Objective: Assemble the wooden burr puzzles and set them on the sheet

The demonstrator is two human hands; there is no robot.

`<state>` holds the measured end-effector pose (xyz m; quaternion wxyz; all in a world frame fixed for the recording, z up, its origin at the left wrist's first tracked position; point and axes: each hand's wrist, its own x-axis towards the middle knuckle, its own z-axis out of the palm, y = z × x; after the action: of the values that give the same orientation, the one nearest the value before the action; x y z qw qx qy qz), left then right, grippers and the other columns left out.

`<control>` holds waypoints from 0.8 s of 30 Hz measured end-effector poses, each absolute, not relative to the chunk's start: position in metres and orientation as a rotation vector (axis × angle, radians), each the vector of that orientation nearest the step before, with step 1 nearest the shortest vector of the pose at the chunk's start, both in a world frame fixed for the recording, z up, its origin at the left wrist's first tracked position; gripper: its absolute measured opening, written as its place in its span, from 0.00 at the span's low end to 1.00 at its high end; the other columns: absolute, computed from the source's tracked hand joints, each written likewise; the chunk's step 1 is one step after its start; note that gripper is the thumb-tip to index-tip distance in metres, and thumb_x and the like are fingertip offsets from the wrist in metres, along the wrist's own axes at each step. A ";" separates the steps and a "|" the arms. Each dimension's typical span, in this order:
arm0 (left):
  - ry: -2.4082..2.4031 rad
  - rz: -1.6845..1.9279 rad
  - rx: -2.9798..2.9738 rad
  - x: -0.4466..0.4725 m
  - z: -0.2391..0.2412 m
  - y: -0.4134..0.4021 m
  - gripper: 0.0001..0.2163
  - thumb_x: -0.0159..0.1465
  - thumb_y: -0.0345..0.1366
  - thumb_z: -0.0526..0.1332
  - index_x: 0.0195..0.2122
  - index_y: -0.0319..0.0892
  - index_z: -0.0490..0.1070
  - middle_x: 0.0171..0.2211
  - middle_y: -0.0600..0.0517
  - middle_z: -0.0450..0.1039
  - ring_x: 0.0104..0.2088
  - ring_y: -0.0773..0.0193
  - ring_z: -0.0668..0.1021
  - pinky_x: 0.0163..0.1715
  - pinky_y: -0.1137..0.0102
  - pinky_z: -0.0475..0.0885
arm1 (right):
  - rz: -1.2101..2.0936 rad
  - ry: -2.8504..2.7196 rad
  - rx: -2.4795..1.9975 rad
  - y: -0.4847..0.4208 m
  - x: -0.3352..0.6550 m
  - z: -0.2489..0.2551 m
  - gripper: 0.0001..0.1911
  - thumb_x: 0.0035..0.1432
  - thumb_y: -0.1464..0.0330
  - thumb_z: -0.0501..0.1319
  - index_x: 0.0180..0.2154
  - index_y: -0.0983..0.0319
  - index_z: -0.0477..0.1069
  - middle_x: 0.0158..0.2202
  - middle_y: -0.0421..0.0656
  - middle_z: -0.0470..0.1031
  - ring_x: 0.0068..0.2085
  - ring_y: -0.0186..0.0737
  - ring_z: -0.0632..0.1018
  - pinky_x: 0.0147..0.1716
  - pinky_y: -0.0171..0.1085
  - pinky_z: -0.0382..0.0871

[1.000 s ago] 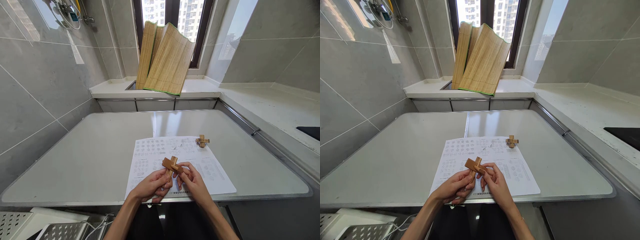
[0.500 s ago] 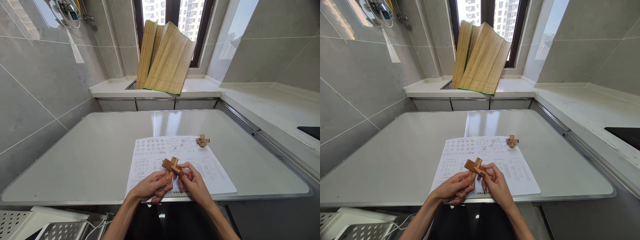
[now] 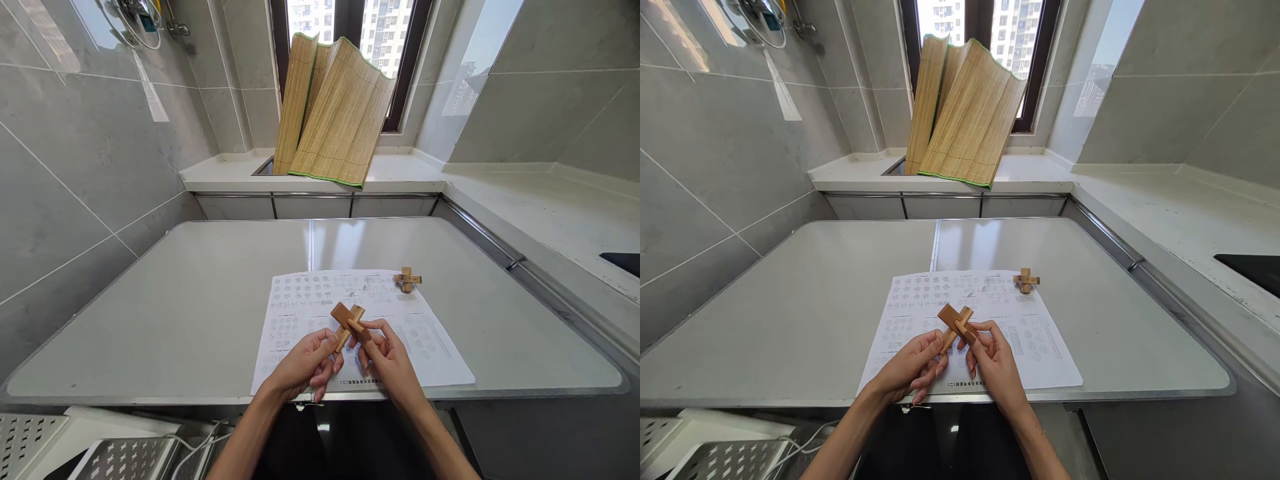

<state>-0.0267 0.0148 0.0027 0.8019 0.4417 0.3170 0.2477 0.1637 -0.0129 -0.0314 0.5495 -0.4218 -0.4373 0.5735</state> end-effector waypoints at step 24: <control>0.733 0.572 0.871 -0.025 0.000 0.018 0.24 0.66 0.59 0.61 0.36 0.37 0.69 0.23 0.58 0.67 0.12 0.79 0.57 0.11 0.78 0.66 | 1.449 -1.040 -0.939 -0.015 0.164 -0.028 0.18 0.66 0.53 0.64 0.45 0.59 0.66 0.33 0.41 0.80 0.20 0.28 0.69 0.21 0.32 0.61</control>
<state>-0.0251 0.0182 -0.0002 0.8039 0.4067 0.3420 0.2672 0.1641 -0.0146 -0.0284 0.5337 -0.3939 -0.4363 0.6080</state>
